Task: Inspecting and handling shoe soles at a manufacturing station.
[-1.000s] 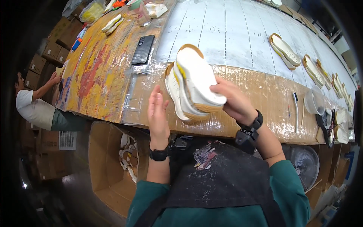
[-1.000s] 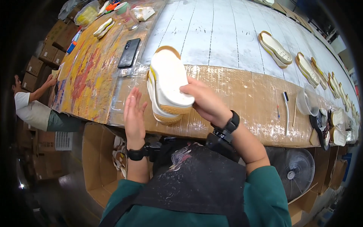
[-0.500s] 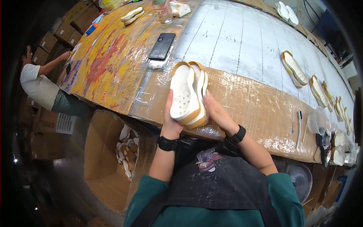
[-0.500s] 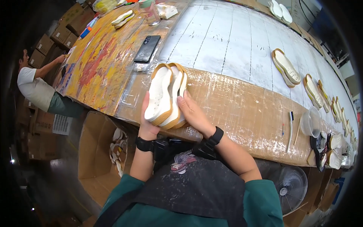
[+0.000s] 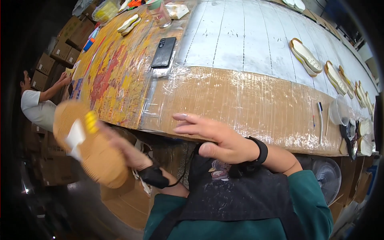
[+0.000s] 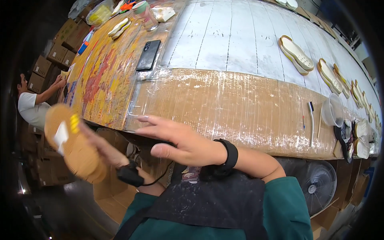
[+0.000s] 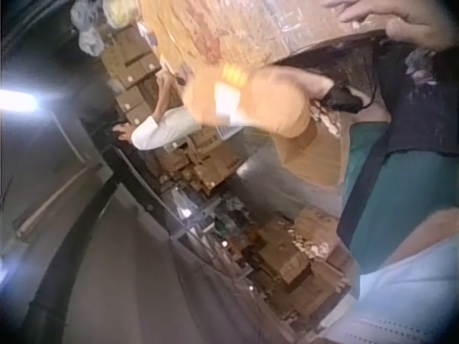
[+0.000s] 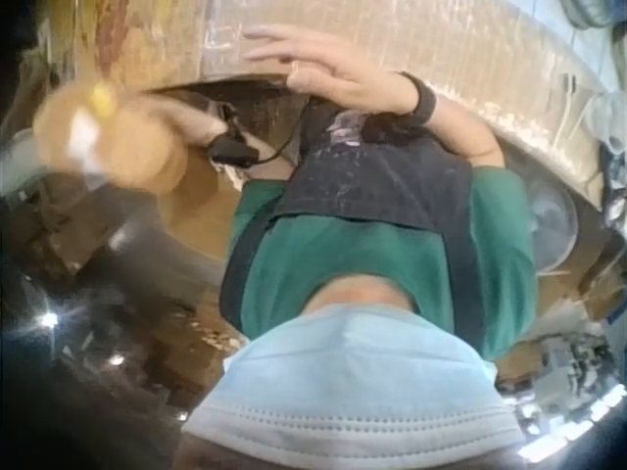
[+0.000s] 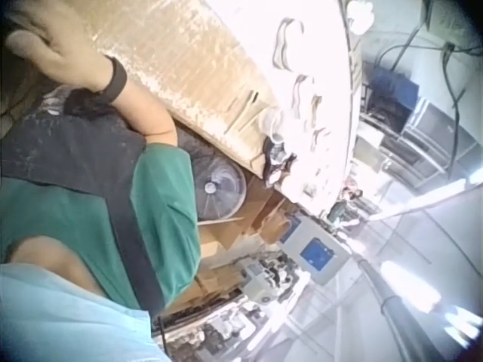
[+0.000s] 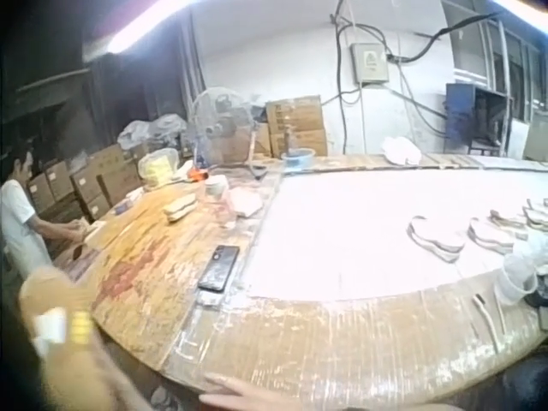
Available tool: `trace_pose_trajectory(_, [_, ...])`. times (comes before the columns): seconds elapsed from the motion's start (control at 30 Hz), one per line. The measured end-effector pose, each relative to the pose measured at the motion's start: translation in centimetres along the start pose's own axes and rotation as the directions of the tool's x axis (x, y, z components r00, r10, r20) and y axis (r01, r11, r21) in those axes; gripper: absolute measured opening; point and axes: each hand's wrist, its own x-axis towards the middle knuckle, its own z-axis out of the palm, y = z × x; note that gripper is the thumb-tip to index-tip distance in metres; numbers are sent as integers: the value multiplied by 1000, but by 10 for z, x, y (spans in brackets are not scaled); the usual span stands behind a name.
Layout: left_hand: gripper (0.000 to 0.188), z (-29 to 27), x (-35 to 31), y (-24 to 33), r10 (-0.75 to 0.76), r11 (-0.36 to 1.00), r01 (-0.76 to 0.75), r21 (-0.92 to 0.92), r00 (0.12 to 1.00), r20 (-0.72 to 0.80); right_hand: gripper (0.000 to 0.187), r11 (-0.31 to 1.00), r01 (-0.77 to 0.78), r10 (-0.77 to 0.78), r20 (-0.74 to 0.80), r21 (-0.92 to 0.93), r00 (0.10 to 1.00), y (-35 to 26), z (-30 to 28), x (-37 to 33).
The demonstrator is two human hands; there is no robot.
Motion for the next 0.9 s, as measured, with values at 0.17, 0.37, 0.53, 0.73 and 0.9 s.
trace_pose_trajectory(0.17, [45, -5, 7, 15, 156, 927, -173, -331, 985, -79, 41, 975, -179, 194, -113, 132, 975, 16, -12, -21])
trace_pose_trajectory(0.37, [34, -83, -2, -17, -22, 774, 296, 560, 896, -443, 31, 841, -455, 517, -185, 293, 835, 43, -43, -41])
trace_pose_trajectory(0.53, [24, -142, -13, -81, 32, 312, 570, 760, 793, -608, 31, 786, -615, 617, -116, 62, 778, 47, -81, -55])
trace_pose_trajectory(0.73, [18, -171, -27, -103, 41, 28, 582, 813, 812, -582, 34, 721, -660, 637, -174, -209, 751, 71, -119, -89])
trace_pose_trajectory(0.9, [16, -169, -38, -96, -132, -383, 404, 831, 866, -482, 35, 627, -693, 779, -261, 357, 570, 90, -136, -102])
